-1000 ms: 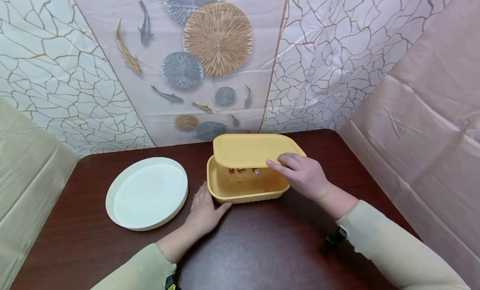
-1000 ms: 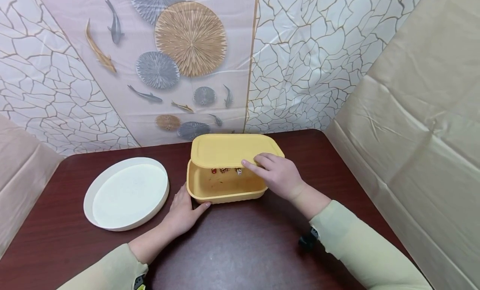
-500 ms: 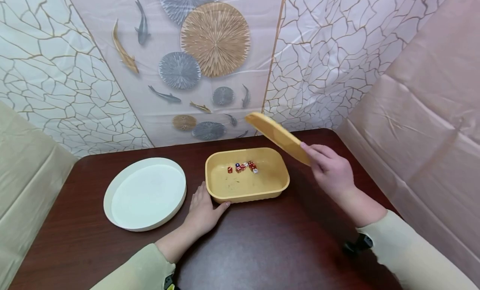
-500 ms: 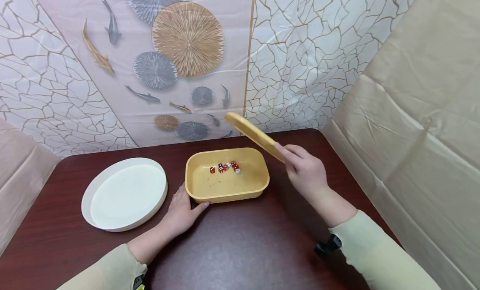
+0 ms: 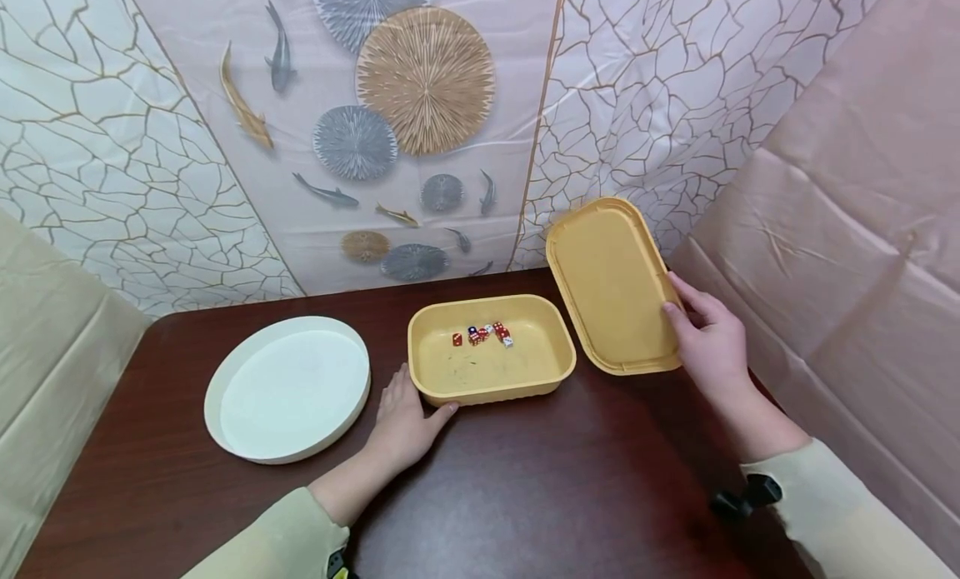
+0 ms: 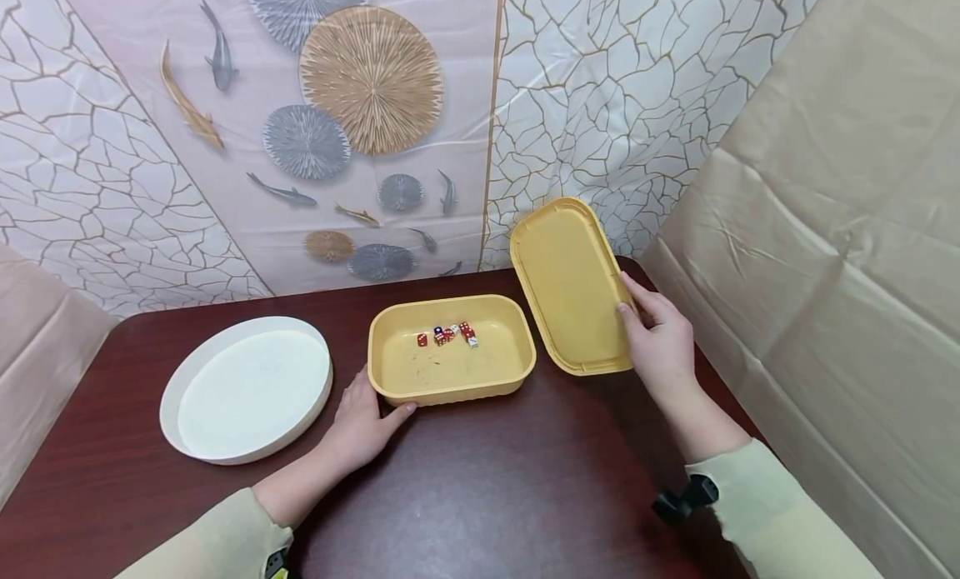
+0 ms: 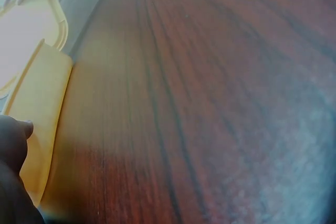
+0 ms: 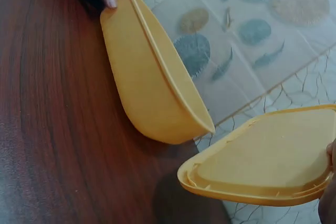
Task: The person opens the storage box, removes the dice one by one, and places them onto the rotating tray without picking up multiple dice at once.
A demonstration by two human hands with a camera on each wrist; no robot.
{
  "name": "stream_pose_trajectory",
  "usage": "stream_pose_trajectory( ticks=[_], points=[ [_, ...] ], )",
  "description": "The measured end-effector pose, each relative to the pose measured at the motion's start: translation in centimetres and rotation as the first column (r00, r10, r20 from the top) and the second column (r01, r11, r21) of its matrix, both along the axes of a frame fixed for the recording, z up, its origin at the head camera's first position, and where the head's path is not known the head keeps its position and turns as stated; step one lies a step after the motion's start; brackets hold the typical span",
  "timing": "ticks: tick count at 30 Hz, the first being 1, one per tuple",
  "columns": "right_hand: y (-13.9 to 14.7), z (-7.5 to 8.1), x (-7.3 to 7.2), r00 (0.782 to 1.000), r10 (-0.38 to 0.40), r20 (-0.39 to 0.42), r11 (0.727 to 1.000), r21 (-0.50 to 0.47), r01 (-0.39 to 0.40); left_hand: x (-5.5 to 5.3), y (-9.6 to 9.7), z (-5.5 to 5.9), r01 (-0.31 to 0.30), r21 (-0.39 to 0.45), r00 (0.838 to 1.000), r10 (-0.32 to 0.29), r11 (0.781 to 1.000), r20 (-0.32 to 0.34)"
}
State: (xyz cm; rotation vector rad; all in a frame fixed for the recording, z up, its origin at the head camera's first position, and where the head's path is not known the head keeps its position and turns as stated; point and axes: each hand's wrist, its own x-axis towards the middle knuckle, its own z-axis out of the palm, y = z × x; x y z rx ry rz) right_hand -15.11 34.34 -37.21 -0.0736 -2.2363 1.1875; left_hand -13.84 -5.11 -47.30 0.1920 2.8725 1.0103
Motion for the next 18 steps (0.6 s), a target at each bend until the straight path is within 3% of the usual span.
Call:
stream_pose_trajectory(
  ticks=[4, 8, 15, 18],
  points=[
    [0.9, -0.8, -0.2, 0.994, 0.02, 0.104, 0.99, -0.142, -0.005, 0.0, 0.0, 0.0, 0.002, 0.0, 1.0, -0.002, 1.0, 0.001],
    [1.7, -1.7, -0.6, 0.988, 0.036, 0.153, 0.962, -0.273, 0.007, 0.0, 0.0, 0.0, 0.002, 0.0, 1.0, -0.002, 1.0, 0.005],
    [2.6, -3.3, -1.1, 0.969, 0.166, 0.184, 0.84, -0.541, -0.041, 0.0, -0.1, 0.1, -0.002, -0.006, 1.0, 0.002, 1.0, 0.007],
    [3.4, -4.0, -1.5, 0.948, 0.208, 0.24, 0.81, -0.586, -0.029, 0.0, 0.0, 0.1, 0.001, -0.007, 1.0, -0.001, 1.0, 0.01]
  ],
)
